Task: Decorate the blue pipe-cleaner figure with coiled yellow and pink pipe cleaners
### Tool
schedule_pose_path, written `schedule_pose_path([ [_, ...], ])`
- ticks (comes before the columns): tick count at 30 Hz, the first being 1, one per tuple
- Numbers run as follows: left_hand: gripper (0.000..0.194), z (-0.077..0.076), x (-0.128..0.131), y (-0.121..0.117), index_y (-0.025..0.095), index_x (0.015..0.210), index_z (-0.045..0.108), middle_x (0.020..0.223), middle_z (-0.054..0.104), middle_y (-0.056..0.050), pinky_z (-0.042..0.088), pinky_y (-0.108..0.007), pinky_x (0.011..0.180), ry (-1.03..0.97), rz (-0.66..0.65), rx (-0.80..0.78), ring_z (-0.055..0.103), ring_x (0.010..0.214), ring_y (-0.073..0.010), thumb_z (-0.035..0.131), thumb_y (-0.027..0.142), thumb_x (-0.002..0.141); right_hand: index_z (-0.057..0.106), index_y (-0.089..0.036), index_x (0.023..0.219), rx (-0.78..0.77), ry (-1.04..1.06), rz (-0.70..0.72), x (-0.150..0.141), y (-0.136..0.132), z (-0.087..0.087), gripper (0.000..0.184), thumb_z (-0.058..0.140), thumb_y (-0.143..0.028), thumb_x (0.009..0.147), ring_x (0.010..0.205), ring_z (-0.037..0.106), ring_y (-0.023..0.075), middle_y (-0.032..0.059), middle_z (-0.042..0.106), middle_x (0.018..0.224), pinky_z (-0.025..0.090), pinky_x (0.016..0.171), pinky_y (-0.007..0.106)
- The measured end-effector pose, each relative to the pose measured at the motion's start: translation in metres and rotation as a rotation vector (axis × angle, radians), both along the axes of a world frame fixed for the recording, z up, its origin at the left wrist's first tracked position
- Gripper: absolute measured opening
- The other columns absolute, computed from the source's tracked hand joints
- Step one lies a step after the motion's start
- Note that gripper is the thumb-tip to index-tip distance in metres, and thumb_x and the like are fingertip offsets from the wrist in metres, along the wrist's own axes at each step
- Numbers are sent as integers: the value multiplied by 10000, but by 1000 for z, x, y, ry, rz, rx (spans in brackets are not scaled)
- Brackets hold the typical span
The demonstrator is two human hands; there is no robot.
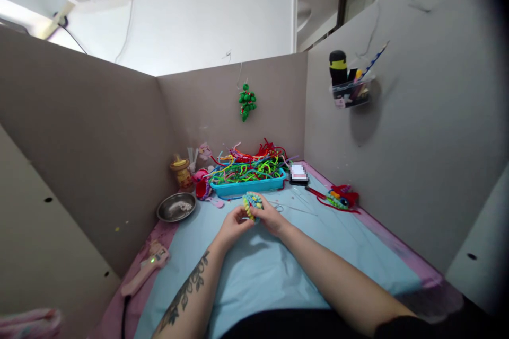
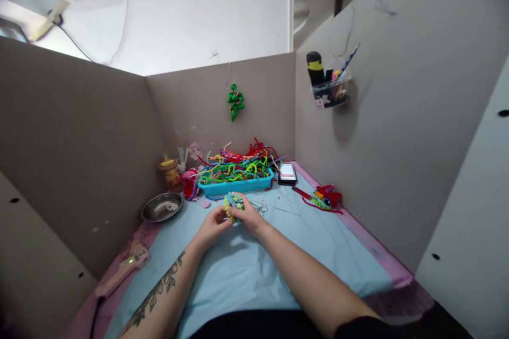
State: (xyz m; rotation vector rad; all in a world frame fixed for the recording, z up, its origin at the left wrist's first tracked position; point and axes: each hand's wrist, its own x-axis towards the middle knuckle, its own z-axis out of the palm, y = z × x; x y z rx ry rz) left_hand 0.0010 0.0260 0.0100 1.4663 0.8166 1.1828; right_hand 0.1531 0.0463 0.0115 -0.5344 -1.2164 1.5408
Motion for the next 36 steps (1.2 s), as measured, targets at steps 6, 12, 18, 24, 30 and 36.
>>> schedule_pose_path([
  [6,393,5,-5,-2,160,873,638,832,647,-43,478,-280,712,-167,98,-130,598,744,-152,686,492,669,526,-267,1146,71,-39,16,3,0,1,620,781,-292,581,955,577,219,37,630,1035,423,865,358],
  [12,331,8,-4,-3,136,751,622,683,616,-9,457,-229,609,-189,145,-161,554,605,-102,757,405,613,502,-243,1180,184,-165,21,3,0,-1,657,774,-324,588,982,553,220,36,598,1061,417,885,372],
  [18,274,8,-8,-4,142,719,591,679,596,3,466,-225,596,-248,63,-245,556,607,-98,774,316,609,500,-250,1226,360,-348,-38,6,3,-3,679,761,-351,607,1116,478,256,62,543,1168,358,966,405],
  [24,264,3,-14,-1,140,742,598,711,617,-9,449,-213,569,-213,4,-322,575,622,-111,774,285,610,466,-213,1278,569,-551,-38,13,10,-6,766,762,-390,595,1261,336,287,108,396,1326,237,1058,428],
  [30,251,3,-14,-1,139,802,614,753,619,-25,464,-217,599,-248,-29,-316,580,659,-111,735,318,674,422,-221,1313,534,-590,-47,12,13,-8,784,724,-450,627,1233,383,283,102,428,1313,277,1042,425],
  [36,289,8,-7,-6,147,884,635,881,633,-52,482,-270,705,-212,-68,-333,603,767,-144,758,266,651,494,-206,1275,370,-538,-194,11,19,-13,736,640,-590,664,1261,356,304,122,442,1330,227,1065,452],
])
